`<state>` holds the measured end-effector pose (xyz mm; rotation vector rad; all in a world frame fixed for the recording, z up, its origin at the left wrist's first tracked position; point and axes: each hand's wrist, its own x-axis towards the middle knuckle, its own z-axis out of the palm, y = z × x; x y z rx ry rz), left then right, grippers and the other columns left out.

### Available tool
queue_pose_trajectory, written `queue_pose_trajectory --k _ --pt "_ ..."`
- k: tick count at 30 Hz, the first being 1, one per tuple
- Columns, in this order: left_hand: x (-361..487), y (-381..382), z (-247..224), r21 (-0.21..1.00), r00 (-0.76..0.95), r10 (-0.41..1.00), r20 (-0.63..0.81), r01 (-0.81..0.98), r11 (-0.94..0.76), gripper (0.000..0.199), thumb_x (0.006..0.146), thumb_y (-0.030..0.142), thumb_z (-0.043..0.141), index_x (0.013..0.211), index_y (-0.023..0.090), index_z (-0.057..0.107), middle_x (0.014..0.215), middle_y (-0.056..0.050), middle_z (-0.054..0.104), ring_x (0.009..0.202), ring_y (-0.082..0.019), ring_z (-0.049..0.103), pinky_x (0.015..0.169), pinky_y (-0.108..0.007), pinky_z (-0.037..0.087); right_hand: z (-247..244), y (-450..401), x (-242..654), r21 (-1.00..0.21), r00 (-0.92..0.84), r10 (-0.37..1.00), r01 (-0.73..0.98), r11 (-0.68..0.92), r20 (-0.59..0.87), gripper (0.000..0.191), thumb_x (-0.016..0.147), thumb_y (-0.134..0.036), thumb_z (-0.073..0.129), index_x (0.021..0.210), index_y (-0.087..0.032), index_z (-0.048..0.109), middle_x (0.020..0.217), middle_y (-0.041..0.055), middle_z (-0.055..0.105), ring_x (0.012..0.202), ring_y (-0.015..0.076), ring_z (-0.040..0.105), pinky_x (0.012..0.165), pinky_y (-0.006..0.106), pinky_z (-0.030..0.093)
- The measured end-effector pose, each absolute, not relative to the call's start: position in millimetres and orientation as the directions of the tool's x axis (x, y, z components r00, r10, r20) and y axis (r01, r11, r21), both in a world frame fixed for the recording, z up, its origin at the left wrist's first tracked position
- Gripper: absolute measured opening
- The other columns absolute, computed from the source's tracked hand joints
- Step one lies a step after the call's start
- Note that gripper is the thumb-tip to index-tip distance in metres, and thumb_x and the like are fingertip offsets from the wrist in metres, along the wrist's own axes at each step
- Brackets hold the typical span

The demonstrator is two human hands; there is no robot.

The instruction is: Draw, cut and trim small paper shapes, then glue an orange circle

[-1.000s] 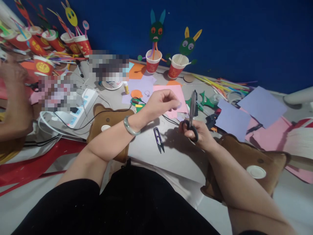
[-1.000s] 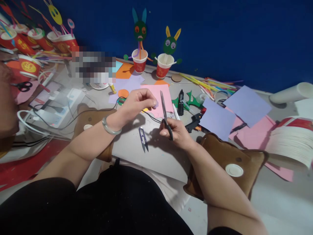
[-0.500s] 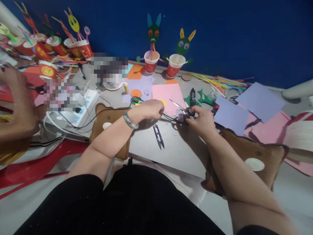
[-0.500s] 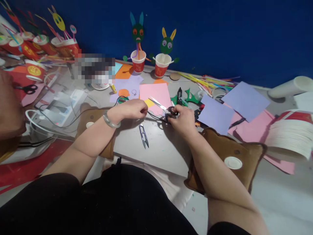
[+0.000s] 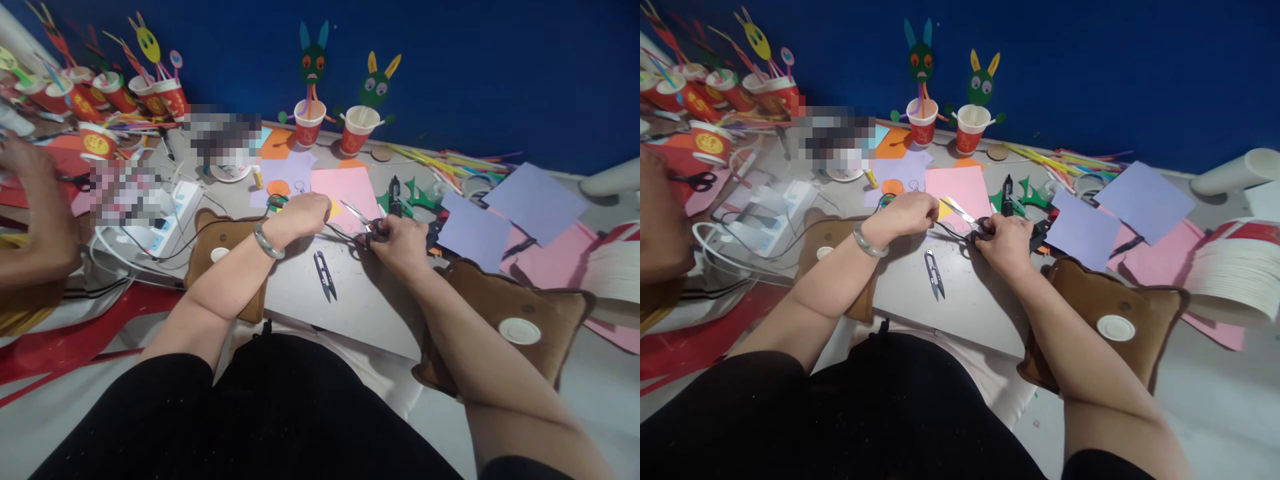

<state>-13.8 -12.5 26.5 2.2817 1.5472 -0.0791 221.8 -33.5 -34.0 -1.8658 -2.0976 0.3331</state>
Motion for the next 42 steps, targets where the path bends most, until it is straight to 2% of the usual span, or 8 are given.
queue_pose_trajectory --k 7,12,17,20,23,29,37,42 --pt "-8 -17 24 0.312 0.402 0.879 -0.256 0.895 -0.319 0.034 0.085 0.005 0.057 0.108 0.012 0.081 0.105 -0.015 0.079 0.103 -0.027 0.072 0.082 -0.034 0.049 -32 -33 215 -0.318 -0.096 0.994 0.942 0.108 0.055 0.018 0.072 -0.021 0.077 0.078 -0.023 0.060 0.080 0.0098 0.066 0.093 0.0350 0.063 0.091 0.049 0.039" --pt "-6 -15 12 0.377 0.404 0.897 -0.181 0.871 -0.316 0.026 0.087 0.011 0.058 0.102 0.012 0.080 0.103 -0.015 0.079 0.100 -0.027 0.072 0.082 -0.036 0.050 -33 -28 219 -0.472 -0.022 0.994 0.879 0.069 0.104 0.030 0.065 -0.015 0.080 0.066 -0.025 0.052 0.066 0.0031 0.059 0.080 0.0293 0.062 0.088 0.047 0.043" --pt "1 -10 2 0.690 0.438 0.896 -0.075 0.672 -0.271 0.011 0.083 0.013 0.068 0.091 0.014 0.076 0.098 -0.009 0.078 0.089 -0.018 0.068 0.084 -0.032 0.051 -31 -31 222 -0.939 0.042 0.997 0.343 0.042 0.060 0.040 0.062 -0.030 0.091 0.061 -0.024 0.051 0.068 -0.0001 0.064 0.069 0.0196 0.061 0.068 0.035 0.049" --pt "9 -11 1 0.908 0.496 0.865 -0.071 0.391 -0.150 0.010 0.085 0.019 0.073 0.091 0.012 0.073 0.095 -0.007 0.076 0.080 -0.012 0.065 0.079 -0.028 0.051 -25 -34 217 -0.999 -0.008 0.999 0.008 -0.036 -0.036 0.049 0.052 -0.034 0.099 0.057 -0.023 0.052 0.064 -0.0018 0.060 0.067 0.0163 0.060 0.064 0.032 0.050" --pt "16 -15 1 0.970 0.520 0.850 -0.082 0.236 -0.051 0.013 0.082 0.021 0.079 0.086 0.010 0.072 0.087 -0.005 0.074 0.074 -0.010 0.062 0.074 -0.026 0.049 -20 -37 212 -0.987 -0.094 0.991 -0.122 -0.106 -0.095 0.057 0.049 -0.034 0.102 0.050 -0.022 0.046 0.055 -0.0042 0.048 0.063 0.0147 0.057 0.064 0.032 0.050" --pt "21 -21 1 0.975 0.502 0.861 -0.086 0.219 -0.031 0.012 0.083 0.013 0.072 0.073 0.014 0.066 0.069 0.001 0.066 0.064 -0.007 0.055 0.069 -0.025 0.047 -20 -40 212 -0.986 -0.150 0.986 -0.135 -0.097 -0.076 0.054 0.060 -0.040 0.100 0.051 -0.024 0.049 0.055 -0.0033 0.045 0.056 0.0144 0.048 0.062 0.037 0.050" --pt "26 -27 1 0.977 0.413 0.910 0.044 0.173 -0.126 0.010 0.080 0.008 0.069 0.079 0.016 0.063 0.079 0.000 0.069 0.070 -0.008 0.057 0.070 -0.025 0.047 -23 -39 213 -0.991 -0.168 0.982 -0.085 -0.101 -0.086 0.060 0.056 -0.046 0.101 0.051 -0.025 0.046 0.056 -0.0024 0.045 0.060 0.0174 0.051 0.062 0.040 0.051" --pt "25 -27 4 0.982 0.377 0.926 -0.004 0.177 -0.068 0.011 0.081 0.008 0.069 0.074 0.015 0.063 0.075 0.000 0.066 0.071 -0.010 0.056 0.074 -0.028 0.046 -20 -42 212 -0.993 -0.139 0.987 -0.069 -0.093 -0.083 0.060 0.051 -0.046 0.103 0.052 -0.025 0.047 0.057 -0.0026 0.047 0.060 0.0171 0.051 0.059 0.037 0.049"
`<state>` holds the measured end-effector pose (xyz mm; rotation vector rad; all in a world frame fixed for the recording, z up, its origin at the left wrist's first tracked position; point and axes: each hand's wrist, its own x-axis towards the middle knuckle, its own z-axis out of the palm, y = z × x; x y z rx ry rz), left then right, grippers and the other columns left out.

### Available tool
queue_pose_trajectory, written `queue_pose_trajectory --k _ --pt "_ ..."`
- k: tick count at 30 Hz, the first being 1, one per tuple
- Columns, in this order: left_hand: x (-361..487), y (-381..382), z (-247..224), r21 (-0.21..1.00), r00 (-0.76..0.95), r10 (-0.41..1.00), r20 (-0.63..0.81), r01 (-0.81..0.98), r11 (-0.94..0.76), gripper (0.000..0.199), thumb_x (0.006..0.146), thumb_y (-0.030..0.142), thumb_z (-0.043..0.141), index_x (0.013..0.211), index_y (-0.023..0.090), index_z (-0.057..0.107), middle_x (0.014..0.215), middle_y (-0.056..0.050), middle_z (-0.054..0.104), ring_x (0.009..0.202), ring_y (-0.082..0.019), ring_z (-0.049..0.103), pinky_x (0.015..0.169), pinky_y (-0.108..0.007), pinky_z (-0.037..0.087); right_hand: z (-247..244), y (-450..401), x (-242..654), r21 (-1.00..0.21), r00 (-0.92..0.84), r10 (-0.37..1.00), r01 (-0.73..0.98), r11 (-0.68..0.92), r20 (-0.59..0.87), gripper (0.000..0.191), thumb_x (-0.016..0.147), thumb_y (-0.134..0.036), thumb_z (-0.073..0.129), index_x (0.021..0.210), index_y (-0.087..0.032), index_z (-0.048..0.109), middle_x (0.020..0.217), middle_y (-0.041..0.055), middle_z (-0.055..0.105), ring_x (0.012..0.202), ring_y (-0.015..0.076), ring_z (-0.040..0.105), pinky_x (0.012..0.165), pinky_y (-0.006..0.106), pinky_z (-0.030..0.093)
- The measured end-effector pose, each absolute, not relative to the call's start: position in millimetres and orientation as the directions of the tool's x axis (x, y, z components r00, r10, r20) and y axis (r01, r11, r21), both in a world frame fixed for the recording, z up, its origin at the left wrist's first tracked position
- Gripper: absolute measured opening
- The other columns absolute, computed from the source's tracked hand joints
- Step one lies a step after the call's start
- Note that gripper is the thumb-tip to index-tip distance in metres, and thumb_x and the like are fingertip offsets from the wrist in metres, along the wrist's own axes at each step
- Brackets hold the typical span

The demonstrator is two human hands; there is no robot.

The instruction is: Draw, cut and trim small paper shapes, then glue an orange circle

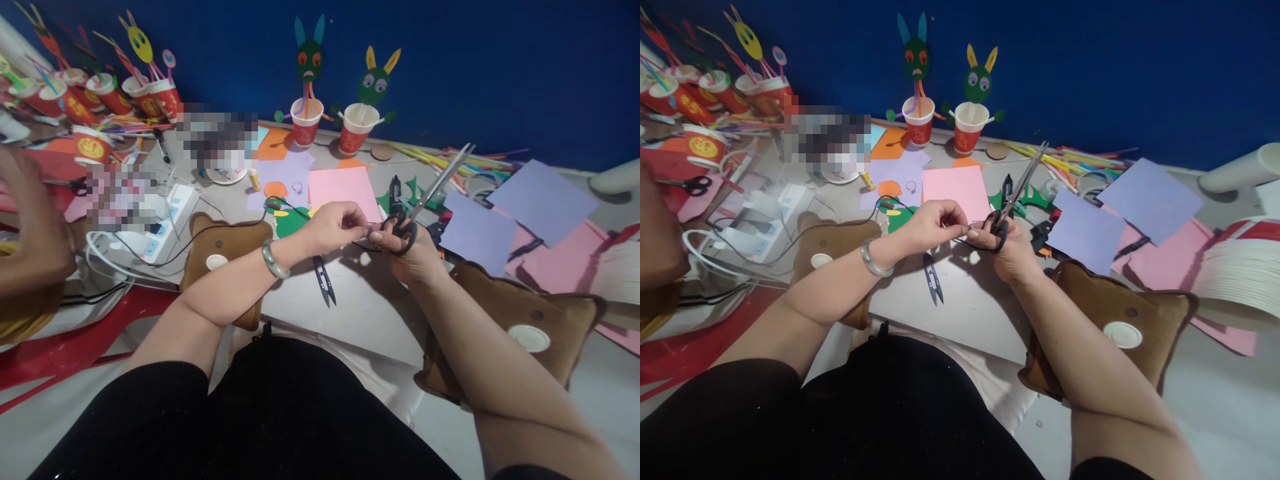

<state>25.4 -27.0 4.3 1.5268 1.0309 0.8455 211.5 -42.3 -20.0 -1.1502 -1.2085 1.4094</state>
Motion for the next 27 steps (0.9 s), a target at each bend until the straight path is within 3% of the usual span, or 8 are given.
queue_pose_trajectory --k 8,14,17,27 --pt "25 -29 15 0.981 0.360 0.913 -0.194 0.092 0.173 0.018 0.084 0.005 0.069 0.072 0.015 0.060 0.065 0.005 0.059 0.062 -0.006 0.050 0.067 -0.024 0.043 -24 -44 212 -0.999 0.003 1.000 -0.029 -0.023 -0.023 0.056 0.050 -0.038 0.100 0.059 -0.023 0.048 0.066 -0.0032 0.055 0.066 0.0149 0.055 0.064 0.032 0.049" --pt "26 -29 10 0.995 0.397 0.912 -0.101 0.034 0.095 0.013 0.081 0.009 0.076 0.079 0.014 0.063 0.075 0.003 0.065 0.065 -0.006 0.055 0.067 -0.022 0.045 -21 -46 211 -1.000 -0.047 0.999 -0.023 -0.020 -0.019 0.059 0.046 -0.046 0.104 0.058 -0.023 0.051 0.065 -0.0029 0.058 0.065 0.0160 0.057 0.063 0.033 0.052" --pt "26 -29 11 0.998 0.417 0.906 -0.065 0.046 0.050 0.017 0.084 0.006 0.071 0.072 0.014 0.062 0.069 0.004 0.062 0.063 -0.005 0.052 0.066 -0.022 0.045 -22 -47 211 -1.000 -0.040 0.999 -0.006 0.007 0.007 0.058 0.050 -0.047 0.103 0.059 -0.023 0.051 0.065 -0.0028 0.057 0.063 0.0148 0.055 0.062 0.033 0.051" --pt "25 -33 30 0.961 0.406 0.871 -0.277 0.126 0.246 0.028 0.094 0.005 0.062 0.067 0.014 0.061 0.059 0.004 0.058 0.055 -0.006 0.050 0.061 -0.024 0.041 -21 -45 212 -0.998 0.003 1.000 -0.052 0.019 0.018 0.053 0.056 -0.042 0.098 0.053 -0.024 0.049 0.072 0.0013 0.062 0.067 0.0178 0.055 0.068 0.040 0.054"
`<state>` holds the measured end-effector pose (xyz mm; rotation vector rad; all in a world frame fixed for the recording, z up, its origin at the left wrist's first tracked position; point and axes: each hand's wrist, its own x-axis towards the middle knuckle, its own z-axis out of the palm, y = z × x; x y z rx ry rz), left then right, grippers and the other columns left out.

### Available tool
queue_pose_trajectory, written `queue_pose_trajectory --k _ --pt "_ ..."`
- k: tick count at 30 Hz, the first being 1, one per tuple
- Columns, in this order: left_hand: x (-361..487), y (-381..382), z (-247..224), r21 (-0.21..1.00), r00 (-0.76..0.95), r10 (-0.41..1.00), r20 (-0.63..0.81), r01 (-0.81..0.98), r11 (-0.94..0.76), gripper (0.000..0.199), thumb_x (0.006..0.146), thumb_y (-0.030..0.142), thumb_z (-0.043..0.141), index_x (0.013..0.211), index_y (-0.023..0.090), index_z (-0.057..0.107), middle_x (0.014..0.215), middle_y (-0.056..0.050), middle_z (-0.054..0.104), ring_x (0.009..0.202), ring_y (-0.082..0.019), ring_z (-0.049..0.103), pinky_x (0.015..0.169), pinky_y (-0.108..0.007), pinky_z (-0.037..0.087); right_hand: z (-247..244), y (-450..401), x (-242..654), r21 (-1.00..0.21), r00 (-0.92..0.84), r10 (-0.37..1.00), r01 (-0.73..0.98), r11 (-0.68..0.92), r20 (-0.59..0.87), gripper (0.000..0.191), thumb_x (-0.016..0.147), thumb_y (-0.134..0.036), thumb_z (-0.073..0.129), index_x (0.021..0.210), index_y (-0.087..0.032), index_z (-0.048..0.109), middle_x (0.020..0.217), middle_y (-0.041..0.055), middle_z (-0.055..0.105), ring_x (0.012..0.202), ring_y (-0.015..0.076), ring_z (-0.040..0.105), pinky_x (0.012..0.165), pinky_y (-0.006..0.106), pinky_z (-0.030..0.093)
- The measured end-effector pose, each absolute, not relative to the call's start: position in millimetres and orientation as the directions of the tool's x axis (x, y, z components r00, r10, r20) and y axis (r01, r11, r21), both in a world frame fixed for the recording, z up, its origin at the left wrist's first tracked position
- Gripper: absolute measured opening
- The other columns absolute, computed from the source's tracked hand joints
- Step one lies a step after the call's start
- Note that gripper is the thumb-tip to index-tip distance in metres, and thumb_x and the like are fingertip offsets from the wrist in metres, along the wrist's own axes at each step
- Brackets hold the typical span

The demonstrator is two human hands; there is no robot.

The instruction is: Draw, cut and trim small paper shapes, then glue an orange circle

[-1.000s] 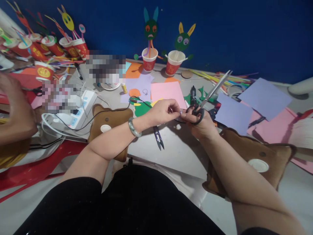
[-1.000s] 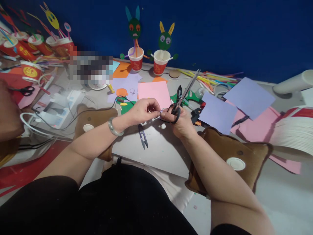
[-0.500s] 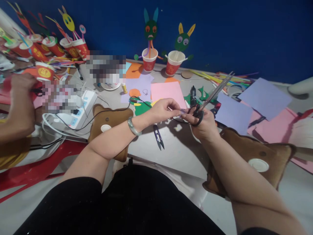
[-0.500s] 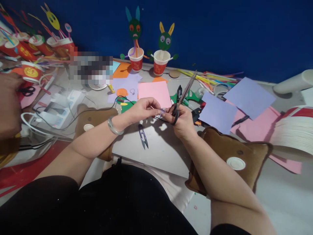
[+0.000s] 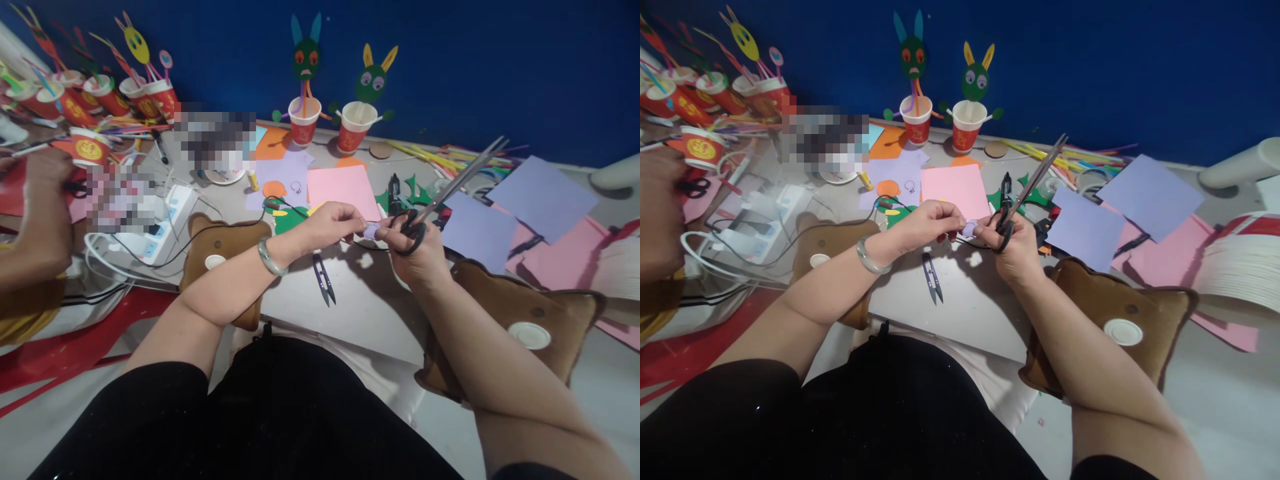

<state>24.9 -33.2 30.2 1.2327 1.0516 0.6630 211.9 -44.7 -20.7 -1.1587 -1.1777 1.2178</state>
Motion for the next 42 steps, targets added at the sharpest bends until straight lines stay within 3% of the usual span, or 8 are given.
queue_pose_trajectory --k 6,13,16,19,24,29,34,42 --pt "25 -28 17 0.984 0.391 0.905 -0.167 0.127 0.126 0.029 0.097 0.015 0.061 0.069 0.014 0.066 0.064 0.003 0.059 0.062 -0.007 0.051 0.063 -0.024 0.039 -17 -45 212 -0.999 -0.008 1.000 -0.049 -0.010 -0.010 0.056 0.052 -0.044 0.099 0.055 -0.025 0.047 0.069 0.0008 0.062 0.068 0.0184 0.057 0.067 0.038 0.053" --pt "23 -27 8 0.994 0.511 0.857 -0.061 0.109 0.006 0.022 0.081 0.013 0.078 0.065 0.014 0.063 0.072 0.001 0.063 0.066 -0.008 0.052 0.070 -0.027 0.042 -19 -43 213 -1.000 -0.061 0.998 0.010 0.027 0.027 0.056 0.058 -0.047 0.094 0.058 -0.025 0.043 0.067 -0.0002 0.056 0.067 0.0184 0.055 0.066 0.038 0.051" --pt "23 -28 10 0.995 0.451 0.888 -0.091 0.072 0.065 0.021 0.084 0.012 0.076 0.067 0.015 0.063 0.068 0.003 0.059 0.063 -0.007 0.048 0.066 -0.026 0.040 -18 -43 213 -0.998 0.002 0.998 -0.008 0.062 0.062 0.048 0.065 -0.050 0.090 0.060 -0.025 0.048 0.067 0.0007 0.057 0.068 0.0198 0.056 0.072 0.041 0.052" --pt "22 -29 13 0.995 0.363 0.928 -0.087 -0.010 0.097 0.024 0.086 0.019 0.078 0.069 0.016 0.061 0.066 0.004 0.057 0.062 -0.007 0.047 0.064 -0.025 0.040 -18 -46 214 -0.993 0.054 0.991 0.005 0.121 0.121 0.049 0.069 -0.065 0.083 0.065 -0.027 0.052 0.073 0.0043 0.065 0.076 0.0245 0.062 0.078 0.044 0.053" --pt "18 -25 13 0.991 0.231 0.972 -0.049 -0.110 0.076 0.027 0.090 0.026 0.077 0.072 0.018 0.057 0.069 0.004 0.057 0.064 -0.007 0.048 0.064 -0.024 0.043 -16 -54 218 -0.965 -0.128 0.965 0.102 0.242 0.229 0.056 0.075 -0.076 0.080 0.069 -0.026 0.055 0.081 0.0046 0.068 0.075 0.0225 0.058 0.073 0.040 0.048" --pt "17 -22 14 0.980 0.068 0.998 0.009 -0.200 0.005 0.029 0.096 0.025 0.070 0.075 0.020 0.051 0.071 0.004 0.058 0.067 -0.007 0.053 0.068 -0.023 0.046 -3 -60 215 -0.951 -0.381 0.924 0.274 0.143 0.029 0.062 0.069 -0.079 0.085 0.068 -0.023 0.059 0.069 0.0014 0.061 0.064 0.0170 0.050 0.061 0.032 0.039" --pt "17 -23 20 0.926 -0.041 0.999 -0.032 -0.377 0.014 0.025 0.094 0.024 0.073 0.078 0.019 0.054 0.076 0.003 0.065 0.072 -0.006 0.059 0.066 -0.020 0.046 -1 -57 212 -0.922 -0.435 0.887 0.387 0.025 -0.158 0.068 0.064 -0.085 0.082 0.069 -0.020 0.063 0.062 0.0001 0.056 0.061 0.0151 0.047 0.059 0.030 0.035" --pt "21 -28 9 0.896 0.075 0.995 0.066 -0.444 -0.027 0.044 0.080 0.049 0.090 0.069 0.018 0.061 0.067 0.002 0.065 0.064 -0.007 0.057 0.061 -0.022 0.045 -4 -58 212 -0.930 -0.434 0.887 0.367 0.016 -0.156 0.070 0.065 -0.087 0.081 0.072 -0.021 0.062 0.065 0.0006 0.056 0.063 0.0158 0.047 0.061 0.031 0.036"
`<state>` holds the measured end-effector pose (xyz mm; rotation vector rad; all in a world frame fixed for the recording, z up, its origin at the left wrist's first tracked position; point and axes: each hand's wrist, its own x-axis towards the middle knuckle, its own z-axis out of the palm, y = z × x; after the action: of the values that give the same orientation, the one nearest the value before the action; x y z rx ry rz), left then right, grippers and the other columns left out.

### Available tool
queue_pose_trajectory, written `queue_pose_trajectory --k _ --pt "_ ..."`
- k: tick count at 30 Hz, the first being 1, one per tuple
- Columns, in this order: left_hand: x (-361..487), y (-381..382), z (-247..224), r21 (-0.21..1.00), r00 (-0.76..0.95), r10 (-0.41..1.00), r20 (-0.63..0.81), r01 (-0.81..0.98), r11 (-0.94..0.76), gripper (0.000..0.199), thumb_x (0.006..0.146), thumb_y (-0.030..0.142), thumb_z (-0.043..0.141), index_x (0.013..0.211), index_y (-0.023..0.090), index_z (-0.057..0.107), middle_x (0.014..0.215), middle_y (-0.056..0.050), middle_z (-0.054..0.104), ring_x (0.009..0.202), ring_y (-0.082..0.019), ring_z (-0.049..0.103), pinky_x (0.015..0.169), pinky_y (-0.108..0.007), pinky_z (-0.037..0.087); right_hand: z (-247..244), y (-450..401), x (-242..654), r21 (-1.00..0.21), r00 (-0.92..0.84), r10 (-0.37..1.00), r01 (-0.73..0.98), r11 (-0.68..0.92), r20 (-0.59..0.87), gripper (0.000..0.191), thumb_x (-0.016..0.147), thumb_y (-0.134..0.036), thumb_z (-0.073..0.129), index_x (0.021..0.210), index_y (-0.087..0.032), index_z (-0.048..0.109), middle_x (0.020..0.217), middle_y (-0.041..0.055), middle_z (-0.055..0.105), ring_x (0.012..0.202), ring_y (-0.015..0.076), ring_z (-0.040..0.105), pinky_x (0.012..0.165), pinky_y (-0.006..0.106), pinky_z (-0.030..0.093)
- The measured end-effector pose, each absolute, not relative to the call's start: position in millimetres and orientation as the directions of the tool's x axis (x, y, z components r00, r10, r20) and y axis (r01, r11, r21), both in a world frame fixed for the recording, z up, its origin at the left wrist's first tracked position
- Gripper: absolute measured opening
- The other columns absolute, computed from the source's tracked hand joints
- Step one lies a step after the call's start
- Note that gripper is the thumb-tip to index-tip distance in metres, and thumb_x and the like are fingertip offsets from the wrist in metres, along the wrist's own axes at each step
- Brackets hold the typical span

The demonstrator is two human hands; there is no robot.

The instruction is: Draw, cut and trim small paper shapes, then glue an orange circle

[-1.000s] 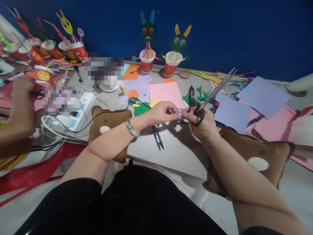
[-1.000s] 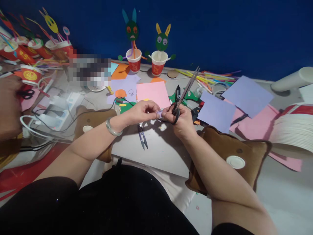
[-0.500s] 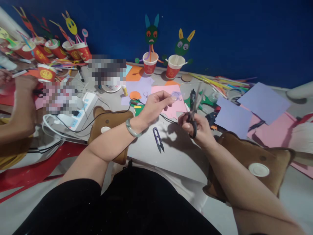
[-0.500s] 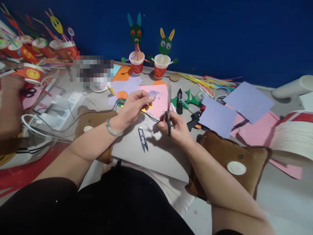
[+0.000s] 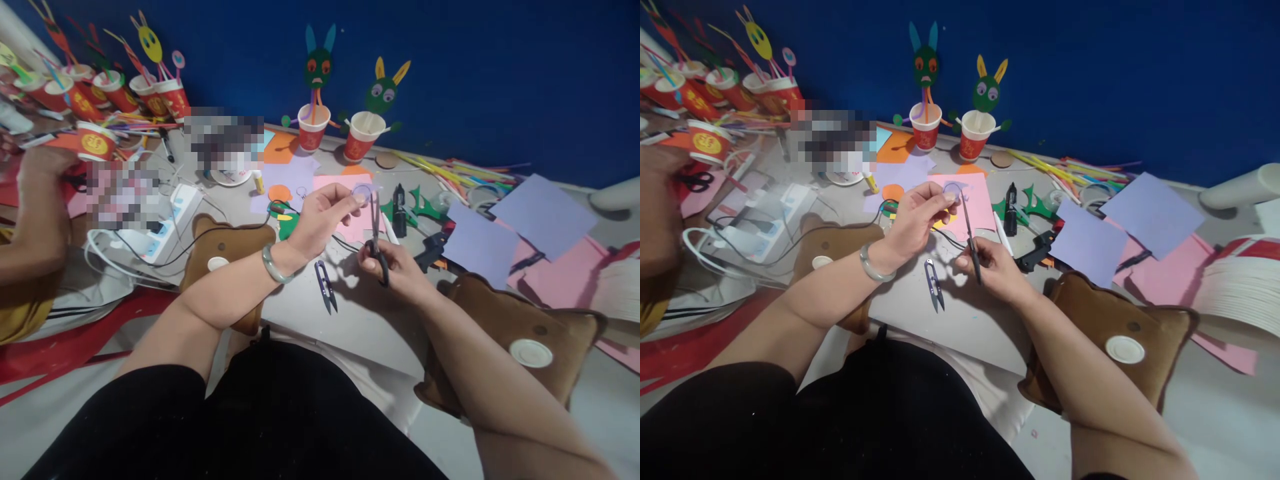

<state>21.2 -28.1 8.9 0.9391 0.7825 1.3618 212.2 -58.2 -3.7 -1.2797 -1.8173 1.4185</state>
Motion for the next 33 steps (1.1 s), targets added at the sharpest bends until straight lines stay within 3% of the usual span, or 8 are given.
queue_pose_trajectory --k 4,9,33 --pt "28 -33 1 0.892 0.148 0.986 0.078 -0.453 -0.003 0.049 0.074 0.057 0.093 0.069 0.018 0.063 0.068 0.001 0.067 0.062 -0.008 0.056 0.060 -0.025 0.045 -6 -58 213 -0.944 -0.428 0.897 0.328 0.042 -0.108 0.072 0.066 -0.090 0.079 0.073 -0.021 0.060 0.069 0.0023 0.058 0.066 0.0170 0.049 0.062 0.031 0.038" --pt "31 -38 -2 0.894 0.223 0.972 0.068 -0.447 0.039 0.047 0.075 0.055 0.093 0.072 0.017 0.065 0.072 0.000 0.068 0.063 -0.008 0.058 0.062 -0.026 0.049 -11 -56 214 -0.950 -0.419 0.906 0.303 0.073 -0.064 0.074 0.071 -0.093 0.071 0.073 -0.021 0.057 0.070 0.0025 0.058 0.065 0.0165 0.048 0.062 0.032 0.037" --pt "32 -41 2 0.911 0.245 0.967 0.070 -0.411 0.038 0.056 0.070 0.065 0.092 0.070 0.018 0.062 0.067 0.002 0.063 0.063 -0.009 0.056 0.063 -0.027 0.047 -14 -58 215 -0.961 -0.418 0.907 0.268 0.072 -0.049 0.072 0.073 -0.092 0.071 0.074 -0.022 0.056 0.068 0.0015 0.056 0.065 0.0169 0.048 0.062 0.033 0.035"
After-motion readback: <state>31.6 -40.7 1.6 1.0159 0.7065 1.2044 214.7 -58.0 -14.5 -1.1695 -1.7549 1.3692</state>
